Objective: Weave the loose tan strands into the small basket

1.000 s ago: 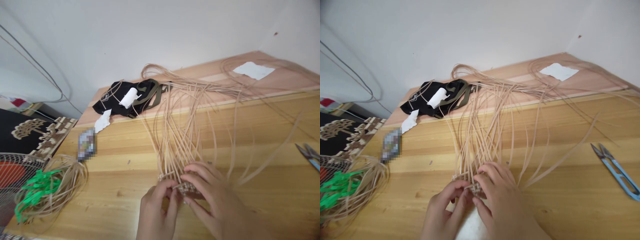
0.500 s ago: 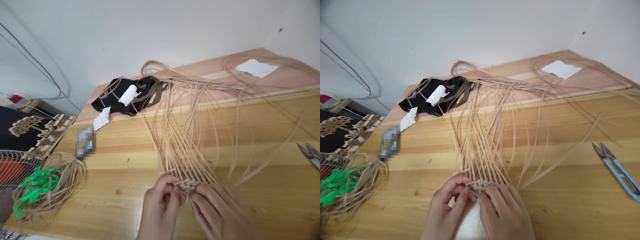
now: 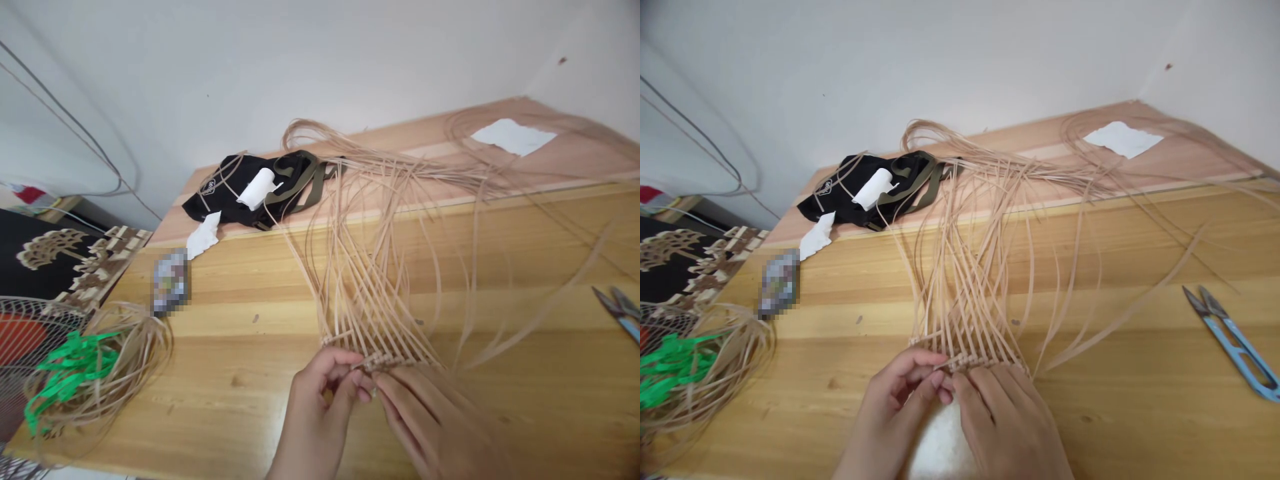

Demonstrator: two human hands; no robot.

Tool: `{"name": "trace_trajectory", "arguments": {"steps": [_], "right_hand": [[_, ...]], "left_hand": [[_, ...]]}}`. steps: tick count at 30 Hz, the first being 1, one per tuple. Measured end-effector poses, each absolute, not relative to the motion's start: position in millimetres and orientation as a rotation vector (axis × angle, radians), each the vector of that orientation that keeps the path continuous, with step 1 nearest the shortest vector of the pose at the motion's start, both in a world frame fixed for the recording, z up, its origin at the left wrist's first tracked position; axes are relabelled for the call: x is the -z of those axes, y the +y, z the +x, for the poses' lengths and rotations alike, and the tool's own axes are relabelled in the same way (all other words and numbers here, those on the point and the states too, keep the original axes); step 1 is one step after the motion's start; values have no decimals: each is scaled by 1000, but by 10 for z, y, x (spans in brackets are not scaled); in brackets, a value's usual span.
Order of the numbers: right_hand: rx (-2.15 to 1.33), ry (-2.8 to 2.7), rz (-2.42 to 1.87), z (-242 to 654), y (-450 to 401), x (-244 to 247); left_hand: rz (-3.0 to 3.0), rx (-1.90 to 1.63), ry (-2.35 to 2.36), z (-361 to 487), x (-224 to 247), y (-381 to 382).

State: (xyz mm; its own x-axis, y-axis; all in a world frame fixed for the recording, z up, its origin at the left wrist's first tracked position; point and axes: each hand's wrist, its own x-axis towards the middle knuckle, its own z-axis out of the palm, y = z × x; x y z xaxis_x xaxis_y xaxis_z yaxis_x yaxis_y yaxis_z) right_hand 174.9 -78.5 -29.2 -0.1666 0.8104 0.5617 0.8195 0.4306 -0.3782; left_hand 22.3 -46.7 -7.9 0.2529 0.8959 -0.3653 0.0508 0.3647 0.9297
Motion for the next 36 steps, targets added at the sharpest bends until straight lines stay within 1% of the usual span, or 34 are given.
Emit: {"name": "trace_trajectory", "arguments": {"steps": [5,12,16,19,25,32,36], "right_hand": [[-65,-2035,-1430,1776,-733,155],[-556,-2065,-1538,1817,-596,33],[-708,-2031,-1675,1797,-559,61],[-743,-1986,-1734,1784,-553,89],[-793,-1967,-1703,1787,-554,98],[-724,-2032,-1679,1805,-535,69],[-542,-2132,-1586,1818,-538,89]], "left_hand": [[1011,-750,1172,242,81,-456],[1046,-750,1166,246,69,-467],[1088,-724,1153,233,57,-471],[1144,-727,1158,244,54,-466],[1324,-703,1248,259,34,-464],[1698,-690,1416,238,-35,-432],[1835,-640,1428,209,-39,-429]]}}
